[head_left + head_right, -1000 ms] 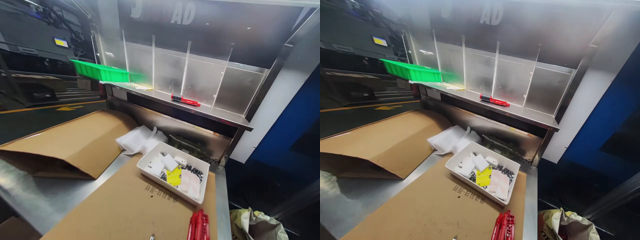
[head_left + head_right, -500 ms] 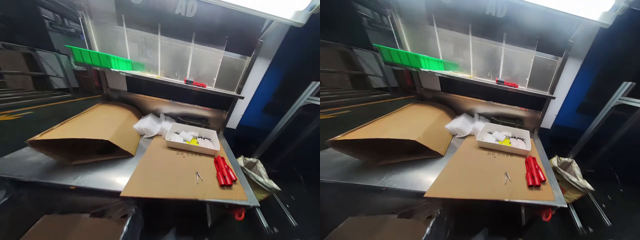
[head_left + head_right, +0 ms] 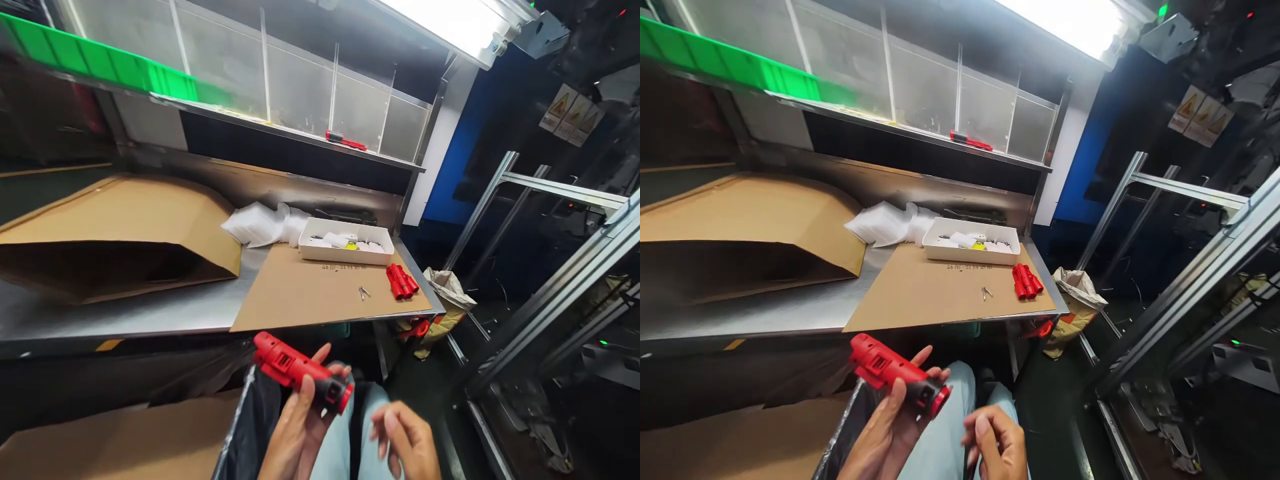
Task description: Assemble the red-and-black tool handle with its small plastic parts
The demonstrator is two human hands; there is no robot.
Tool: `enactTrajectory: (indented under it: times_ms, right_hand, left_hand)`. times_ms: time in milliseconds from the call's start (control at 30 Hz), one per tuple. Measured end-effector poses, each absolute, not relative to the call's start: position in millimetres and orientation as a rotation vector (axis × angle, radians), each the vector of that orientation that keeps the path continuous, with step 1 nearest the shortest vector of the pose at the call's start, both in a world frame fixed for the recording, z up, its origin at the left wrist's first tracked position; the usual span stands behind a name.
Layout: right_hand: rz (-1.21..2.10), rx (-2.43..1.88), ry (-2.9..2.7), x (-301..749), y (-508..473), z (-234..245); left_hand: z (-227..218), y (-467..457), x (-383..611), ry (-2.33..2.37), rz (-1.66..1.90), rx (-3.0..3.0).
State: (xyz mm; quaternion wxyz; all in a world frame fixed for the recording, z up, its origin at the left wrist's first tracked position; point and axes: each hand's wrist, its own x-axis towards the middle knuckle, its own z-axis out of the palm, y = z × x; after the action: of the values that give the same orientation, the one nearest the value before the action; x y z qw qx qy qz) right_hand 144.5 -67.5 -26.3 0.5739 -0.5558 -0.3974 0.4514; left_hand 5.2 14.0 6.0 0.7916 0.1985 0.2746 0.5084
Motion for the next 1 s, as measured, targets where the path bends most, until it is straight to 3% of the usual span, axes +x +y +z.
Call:
enactTrajectory:
  times_ms: [100, 167, 533, 1000]
  right_hand:
    - [0.689, -1.347, -0.899, 141.7, -51.0, -16.7]
    - [0.646, -1.363, -0.923, 137.0, -38.4, -13.4]
    - [1.041, -1.107, -0.693, 135.5, 4.9, -6.1]
    - [1.196, -1.012, -0.642, 159.2, 23.0, -29.7]
  left_hand:
    - [5.1, 27.5, 17.2, 0.547, 1.036, 0.351]
    - [2.3, 29.6, 25.0, 0.550, 1.051, 0.380]
    - [-15.6, 35.7, 38.1, 0.672, 1.068, 0.534]
    - [-35.5, 45.8, 62.0, 0.874, 1.111, 0.711]
